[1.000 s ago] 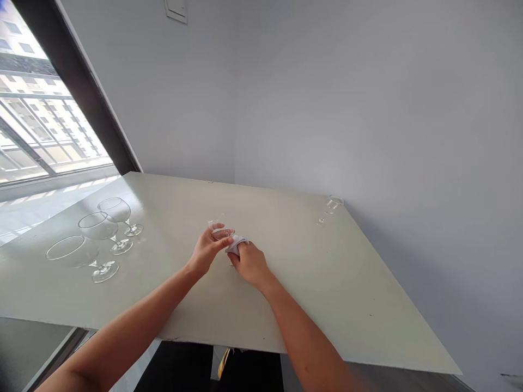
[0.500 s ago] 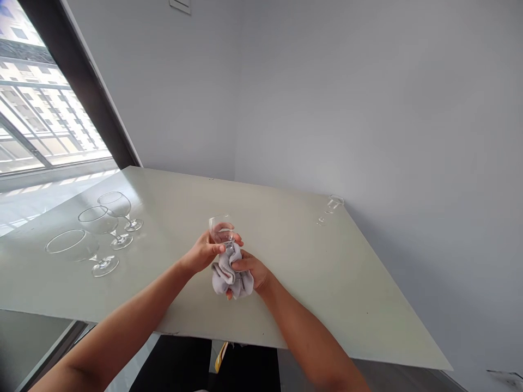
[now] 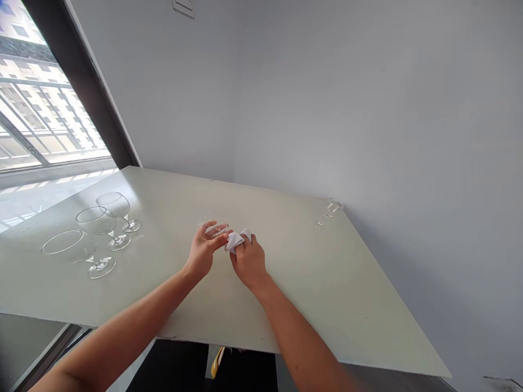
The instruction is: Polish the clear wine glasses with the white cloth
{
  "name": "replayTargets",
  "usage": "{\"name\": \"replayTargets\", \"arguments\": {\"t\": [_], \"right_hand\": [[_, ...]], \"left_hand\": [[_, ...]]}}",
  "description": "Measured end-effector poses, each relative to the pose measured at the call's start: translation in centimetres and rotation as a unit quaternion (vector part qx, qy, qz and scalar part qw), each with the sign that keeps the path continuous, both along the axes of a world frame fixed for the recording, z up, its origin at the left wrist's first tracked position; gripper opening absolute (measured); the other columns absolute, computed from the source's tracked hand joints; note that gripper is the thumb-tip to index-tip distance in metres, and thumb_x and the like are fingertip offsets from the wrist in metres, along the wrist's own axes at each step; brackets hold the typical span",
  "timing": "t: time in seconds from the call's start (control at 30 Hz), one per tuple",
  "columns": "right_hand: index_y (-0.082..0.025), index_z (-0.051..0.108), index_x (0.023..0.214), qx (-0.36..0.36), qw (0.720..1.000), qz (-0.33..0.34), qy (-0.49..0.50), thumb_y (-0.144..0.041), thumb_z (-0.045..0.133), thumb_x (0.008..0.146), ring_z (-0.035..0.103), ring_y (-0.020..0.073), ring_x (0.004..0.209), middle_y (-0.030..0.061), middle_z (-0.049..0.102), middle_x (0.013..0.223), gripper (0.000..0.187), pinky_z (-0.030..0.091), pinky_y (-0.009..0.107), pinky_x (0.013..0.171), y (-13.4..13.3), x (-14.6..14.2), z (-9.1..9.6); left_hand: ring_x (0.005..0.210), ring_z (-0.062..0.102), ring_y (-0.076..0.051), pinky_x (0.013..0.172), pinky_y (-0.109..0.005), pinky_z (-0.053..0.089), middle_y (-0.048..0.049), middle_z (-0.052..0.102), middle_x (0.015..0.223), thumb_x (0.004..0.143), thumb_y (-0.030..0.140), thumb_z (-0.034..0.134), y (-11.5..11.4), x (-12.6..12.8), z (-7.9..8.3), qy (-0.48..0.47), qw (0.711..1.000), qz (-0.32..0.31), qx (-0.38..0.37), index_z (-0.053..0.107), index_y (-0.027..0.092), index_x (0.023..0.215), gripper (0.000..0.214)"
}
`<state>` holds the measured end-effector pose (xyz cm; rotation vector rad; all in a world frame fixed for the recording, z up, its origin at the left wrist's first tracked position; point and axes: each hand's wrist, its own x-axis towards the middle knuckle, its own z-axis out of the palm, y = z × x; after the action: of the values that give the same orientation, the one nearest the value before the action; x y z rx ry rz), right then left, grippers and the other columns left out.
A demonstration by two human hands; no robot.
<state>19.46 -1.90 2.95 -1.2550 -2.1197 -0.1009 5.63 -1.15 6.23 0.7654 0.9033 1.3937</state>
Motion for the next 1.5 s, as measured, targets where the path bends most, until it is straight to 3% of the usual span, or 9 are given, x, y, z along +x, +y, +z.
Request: {"name": "replayTargets", "arguments": {"t": [0.27,0.57,0.67,0.83,0.97,1.1,1.27,1.33,1.5], "right_hand": [[-0.020,0.059,0.106,-0.007,0.983,0.174,-0.061,-0.041,0.054,0.081,0.042,0.0289,0.104,0.0075,0.043,0.132,0.033,0.045,0.042,0.080,-0.5,0.8,0.8],[-0.027,0.063,0.100,-0.108,0.968,0.203,0.105,-0.015,0.046,0.085,0.048,0.0190,0.091,0.0052,0.056,0.100,0.025,0.044,0.030,0.068,-0.7,0.8,1.5],[-0.023,0.062,0.093,-0.247,0.871,0.194,0.379,-0.026,0.058,0.079,0.053,0.0141,0.072,0.0027,0.056,0.086,0.014,0.045,0.025,0.056,-0.2,1.0,1.4],[-0.022,0.055,0.083,-0.429,0.563,0.111,0.698,-0.044,0.065,0.072,0.049,0.0090,0.045,-0.0034,0.057,0.065,0.026,0.040,0.021,0.041,0.3,-0.1,0.3],[-0.020,0.056,0.091,-0.531,0.465,0.084,0.703,-0.061,0.042,0.080,0.056,0.0144,0.047,0.0022,0.063,0.070,0.044,0.042,0.025,0.041,-0.1,-1.4,0.1],[-0.021,0.056,0.097,-0.509,0.533,0.092,0.670,-0.066,0.033,0.080,0.059,0.0168,0.054,0.0027,0.064,0.075,0.054,0.045,0.030,0.050,-0.7,-1.6,0.3],[-0.017,0.062,0.074,-0.377,0.866,0.025,0.328,-0.063,0.027,0.084,0.056,0.0187,0.068,0.0054,0.062,0.070,0.058,0.043,0.033,0.065,-0.6,-0.5,0.4],[-0.021,0.066,0.078,-0.256,0.952,-0.010,0.169,-0.056,0.032,0.086,0.053,0.0209,0.086,0.0059,0.063,0.093,0.049,0.039,0.036,0.078,-0.4,-0.1,0.9],[-0.025,0.066,0.092,-0.149,0.984,-0.091,0.029,-0.041,0.046,0.086,0.052,0.0207,0.092,0.0058,0.059,0.107,0.027,0.037,0.034,0.079,-0.2,0.6,3.2]], "left_hand": [[0.085,0.064,-0.019,0.070,-0.027,0.052,-0.0087,0.063,0.094,0.062,0.021,0.074,2.9,-2.5,-1.7,-0.061,0.991,-0.005,-0.123,0.051,0.014,0.088,0.036],[0.085,0.063,-0.019,0.071,-0.026,0.053,-0.0111,0.064,0.098,0.067,0.023,0.069,2.3,-2.3,-0.9,-0.085,0.979,-0.130,-0.131,0.059,0.011,0.083,0.022],[0.086,0.063,-0.017,0.077,-0.026,0.052,-0.0112,0.064,0.096,0.070,0.021,0.065,2.1,-1.8,-0.8,-0.153,0.969,-0.139,-0.138,0.058,0.011,0.082,0.016],[0.095,0.061,-0.018,0.085,-0.031,0.049,-0.0077,0.062,0.101,0.071,0.021,0.065,1.5,-0.8,-0.9,-0.177,0.979,-0.094,-0.041,0.052,0.016,0.089,0.023],[0.090,0.063,-0.021,0.080,-0.037,0.050,-0.0062,0.059,0.105,0.066,0.023,0.070,0.6,-0.1,-0.7,-0.058,0.994,-0.025,0.089,0.040,0.023,0.106,0.050],[0.089,0.063,-0.020,0.080,-0.038,0.050,-0.0064,0.055,0.108,0.067,0.025,0.070,0.3,-0.1,-0.9,0.081,0.979,0.031,0.184,0.035,0.026,0.110,0.055],[0.088,0.064,-0.018,0.080,-0.036,0.050,-0.0058,0.055,0.107,0.069,0.026,0.067,1.5,-1.4,-1.1,0.202,0.933,0.138,0.263,0.034,0.025,0.110,0.053],[0.088,0.064,-0.017,0.079,-0.036,0.051,-0.0059,0.055,0.109,0.069,0.026,0.067,1.9,-1.8,-0.9,0.232,0.916,0.178,0.274,0.033,0.025,0.111,0.054],[0.085,0.065,-0.017,0.075,-0.035,0.052,-0.0063,0.058,0.108,0.070,0.029,0.065,1.6,-1.5,-0.8,0.311,0.905,0.141,0.253,0.035,0.025,0.112,0.051]]}}
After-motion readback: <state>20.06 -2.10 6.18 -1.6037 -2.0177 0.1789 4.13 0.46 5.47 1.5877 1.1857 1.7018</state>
